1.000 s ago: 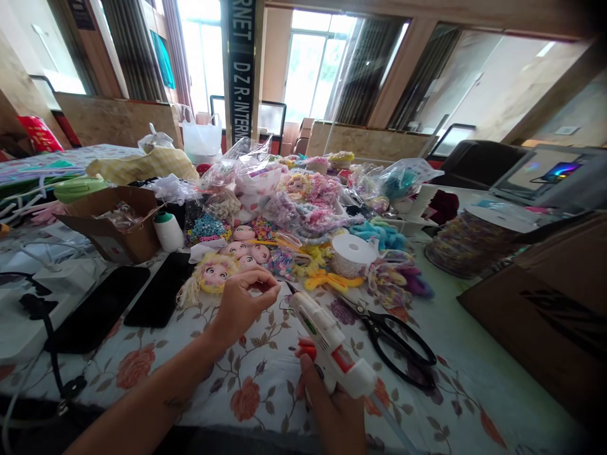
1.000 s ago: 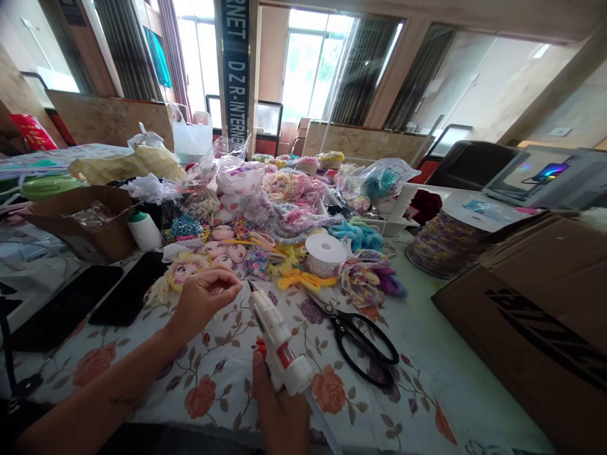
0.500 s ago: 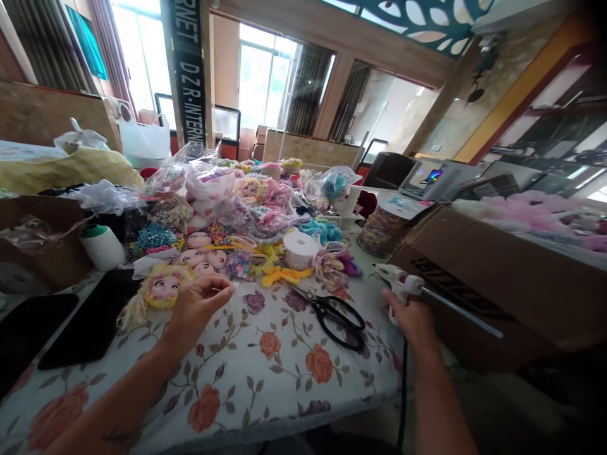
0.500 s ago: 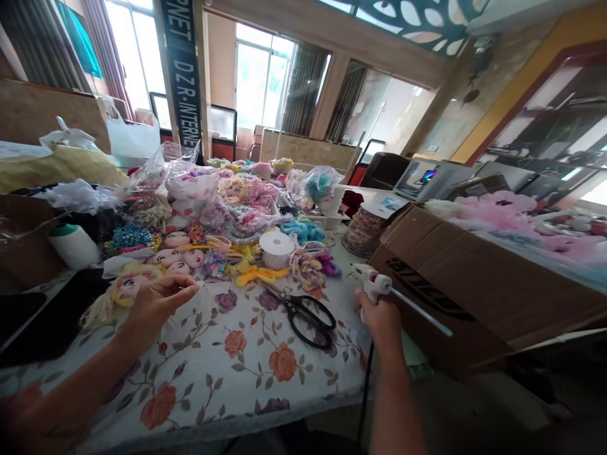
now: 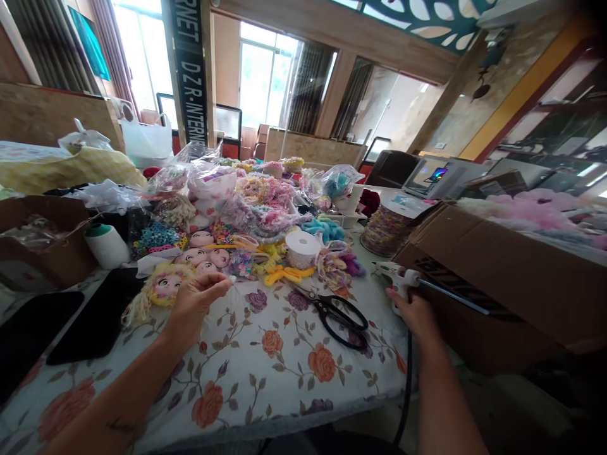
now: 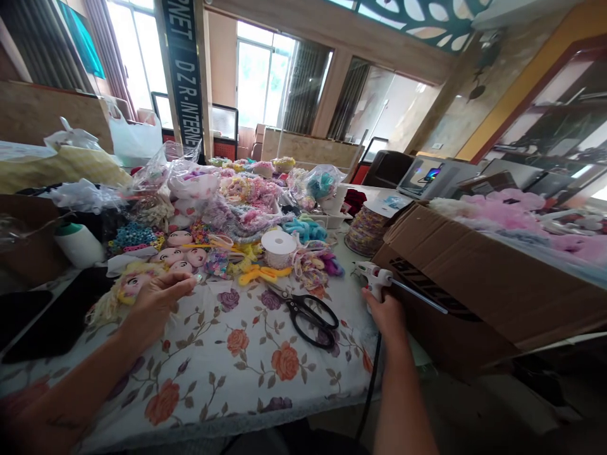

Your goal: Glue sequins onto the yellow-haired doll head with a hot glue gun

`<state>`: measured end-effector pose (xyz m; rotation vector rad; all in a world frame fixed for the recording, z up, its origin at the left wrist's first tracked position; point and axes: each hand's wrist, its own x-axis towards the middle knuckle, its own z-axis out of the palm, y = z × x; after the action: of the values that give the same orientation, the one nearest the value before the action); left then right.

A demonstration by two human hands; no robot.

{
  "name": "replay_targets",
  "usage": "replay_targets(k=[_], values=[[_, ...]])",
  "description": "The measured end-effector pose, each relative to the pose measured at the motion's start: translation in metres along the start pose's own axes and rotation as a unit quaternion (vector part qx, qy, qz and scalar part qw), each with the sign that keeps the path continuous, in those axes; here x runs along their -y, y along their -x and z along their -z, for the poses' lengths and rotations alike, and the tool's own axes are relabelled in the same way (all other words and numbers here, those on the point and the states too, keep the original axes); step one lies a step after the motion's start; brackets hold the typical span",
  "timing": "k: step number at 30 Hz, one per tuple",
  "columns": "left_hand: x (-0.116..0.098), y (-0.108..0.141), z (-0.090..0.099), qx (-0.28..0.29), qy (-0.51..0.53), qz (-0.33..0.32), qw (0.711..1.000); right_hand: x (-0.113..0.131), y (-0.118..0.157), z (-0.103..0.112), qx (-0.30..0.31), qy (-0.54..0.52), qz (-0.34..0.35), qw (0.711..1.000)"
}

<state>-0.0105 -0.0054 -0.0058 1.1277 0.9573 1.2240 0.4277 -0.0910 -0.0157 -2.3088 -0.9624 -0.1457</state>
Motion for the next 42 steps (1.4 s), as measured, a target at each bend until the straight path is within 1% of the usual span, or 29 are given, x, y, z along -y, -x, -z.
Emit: replay_targets(k=[2,3,5,6,7,8,9,10,11,12,13,14,16,19,22,27,32,35,37,38,40,42], values=[[-0.002,-0.001,-0.001,-0.013,0.012,0.011,1.0,0.004,0.019,0.006,-0.001,0.02,-0.018,1.0],[-0.003,-0.001,-0.001,-0.017,0.018,0.016,1.0,0.009,0.033,0.008,-0.014,0.031,-0.026,0.999],[-0.004,-0.002,-0.001,-0.019,0.033,0.024,0.999,0.025,0.067,0.009,-0.074,0.036,-0.019,0.996],[-0.003,-0.002,-0.001,-0.016,0.039,0.025,0.999,0.038,0.086,0.008,-0.113,0.016,0.008,0.993],[-0.003,-0.002,-0.001,-0.011,0.043,0.024,0.999,0.053,0.105,0.005,-0.133,-0.022,0.038,0.99],[-0.002,-0.003,-0.001,-0.009,0.046,0.021,0.999,0.07,0.122,0.001,-0.095,-0.073,0.084,0.989],[-0.001,-0.003,0.0,-0.008,0.047,0.019,0.999,0.089,0.137,-0.004,-0.016,-0.119,0.145,0.982],[0.0,-0.003,0.0,-0.008,0.045,0.017,0.999,0.109,0.149,-0.009,0.074,-0.151,0.209,0.963],[0.001,-0.003,0.0,-0.009,0.043,0.016,0.999,0.129,0.158,-0.014,0.152,-0.159,0.264,0.939],[0.002,-0.004,0.0,-0.01,0.041,0.015,0.999,0.148,0.164,-0.019,0.196,-0.15,0.296,0.923],[0.003,-0.004,0.001,-0.01,0.041,0.012,0.999,0.165,0.167,-0.023,0.227,-0.129,0.319,0.911],[0.003,-0.004,0.001,-0.01,0.044,0.009,0.999,0.179,0.169,-0.028,0.246,-0.103,0.333,0.904],[0.003,-0.005,0.001,-0.012,0.053,0.001,0.999,0.201,0.169,-0.035,0.263,-0.046,0.348,0.899],[0.002,-0.007,0.002,-0.015,0.064,0.0,0.998,0.218,0.168,-0.043,0.278,0.026,0.359,0.891],[0.002,-0.007,0.001,-0.012,0.066,0.002,0.998,0.222,0.167,-0.047,0.3,0.04,0.351,0.886],[0.003,-0.007,0.001,-0.013,0.059,0.002,0.998,0.223,0.165,-0.052,0.335,-0.005,0.341,0.878],[0.002,-0.007,0.0,-0.01,0.08,0.003,0.997,0.227,0.156,-0.06,0.373,-0.06,0.373,0.848],[0.002,-0.008,0.001,-0.01,0.087,0.003,0.996,0.232,0.146,-0.056,0.418,-0.094,0.383,0.818],[0.002,-0.008,0.001,-0.011,0.084,0.003,0.996,0.237,0.139,-0.05,0.463,-0.144,0.369,0.793],[0.002,-0.008,0.001,-0.012,0.08,0.003,0.997,0.24,0.136,-0.047,0.495,-0.194,0.347,0.773],[0.002,-0.007,0.0,-0.013,0.073,0.005,0.997,0.246,0.133,-0.041,0.553,-0.333,0.269,0.715],[0.0,-0.007,0.0,-0.013,0.07,0.01,0.997,0.251,0.136,-0.039,0.57,-0.463,0.173,0.656]])
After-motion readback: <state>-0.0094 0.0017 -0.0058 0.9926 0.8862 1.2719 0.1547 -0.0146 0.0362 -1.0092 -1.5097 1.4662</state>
